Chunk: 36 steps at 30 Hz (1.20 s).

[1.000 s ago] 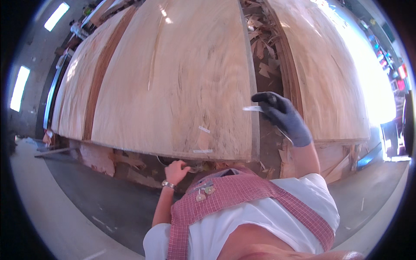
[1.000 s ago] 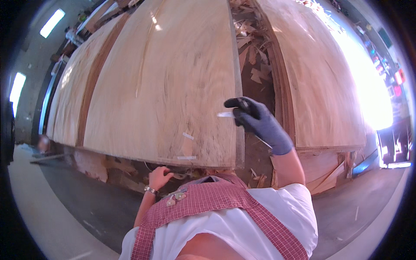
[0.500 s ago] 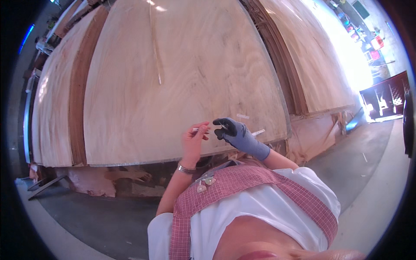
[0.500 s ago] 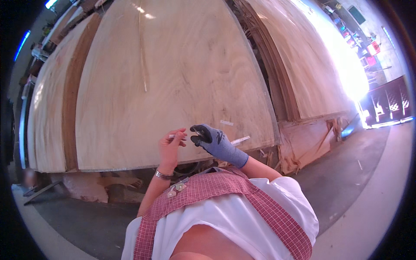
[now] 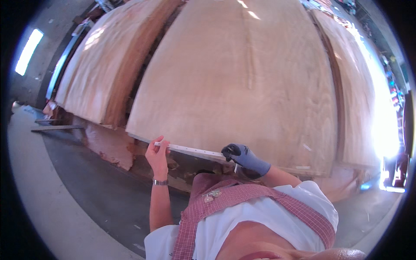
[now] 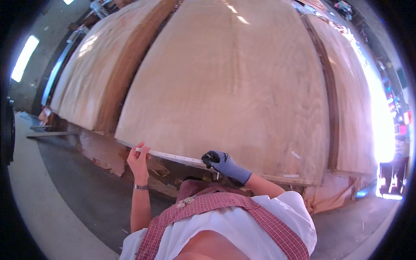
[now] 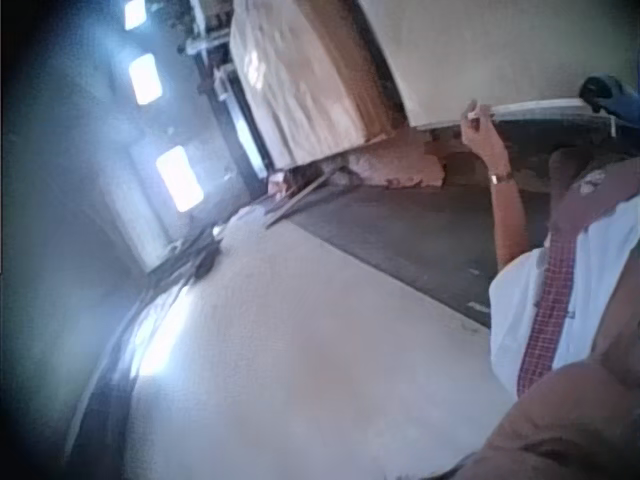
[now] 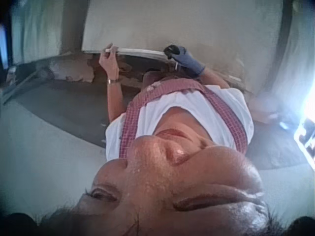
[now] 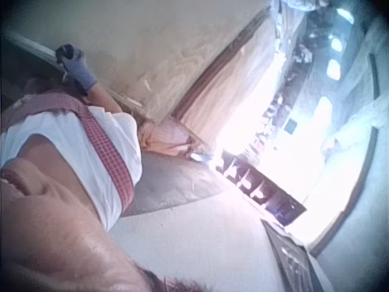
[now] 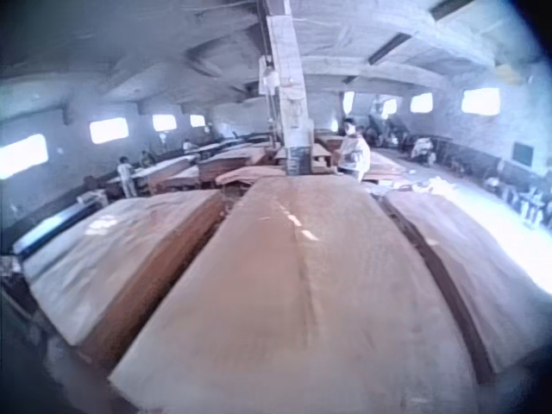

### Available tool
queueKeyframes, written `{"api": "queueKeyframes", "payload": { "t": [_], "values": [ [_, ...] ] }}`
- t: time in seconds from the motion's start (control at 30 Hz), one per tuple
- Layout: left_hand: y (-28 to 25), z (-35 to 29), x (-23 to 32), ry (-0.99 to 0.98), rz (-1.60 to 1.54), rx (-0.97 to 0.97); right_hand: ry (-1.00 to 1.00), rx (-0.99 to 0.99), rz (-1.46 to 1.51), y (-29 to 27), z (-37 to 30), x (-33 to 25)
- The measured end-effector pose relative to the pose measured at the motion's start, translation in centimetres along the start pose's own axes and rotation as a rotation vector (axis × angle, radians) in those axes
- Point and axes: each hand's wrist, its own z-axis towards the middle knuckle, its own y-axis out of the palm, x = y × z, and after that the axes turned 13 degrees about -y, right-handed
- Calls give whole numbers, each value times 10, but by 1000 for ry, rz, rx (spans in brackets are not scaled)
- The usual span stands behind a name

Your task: The person prepares and repairs large wooden veneer sheets by hand, using a small blade to trim edges and applying adhesive tape to join or reinforce sections on a work table.

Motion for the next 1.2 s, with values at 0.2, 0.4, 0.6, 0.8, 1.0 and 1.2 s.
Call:
{"api": "queueKeyframes", "payload": {
  "t": [0.2,0.4,0.6,0.8,1.0,1.2],
  "values": [
    [-152,54,25,121,-146,264,-20,-119,91,109,85,23],
    [-335,179,70,184,-173,536,66,-372,-209,256,214,21],
    [-458,288,110,329,-129,559,-145,-31,-1025,306,382,56],
    [-493,388,140,317,106,365,-252,86,-1191,323,411,67],
    [-426,510,163,291,267,45,-181,71,-1237,327,411,69],
    [-343,617,155,232,386,-342,-125,65,-1264,323,417,70]
  ]
}}
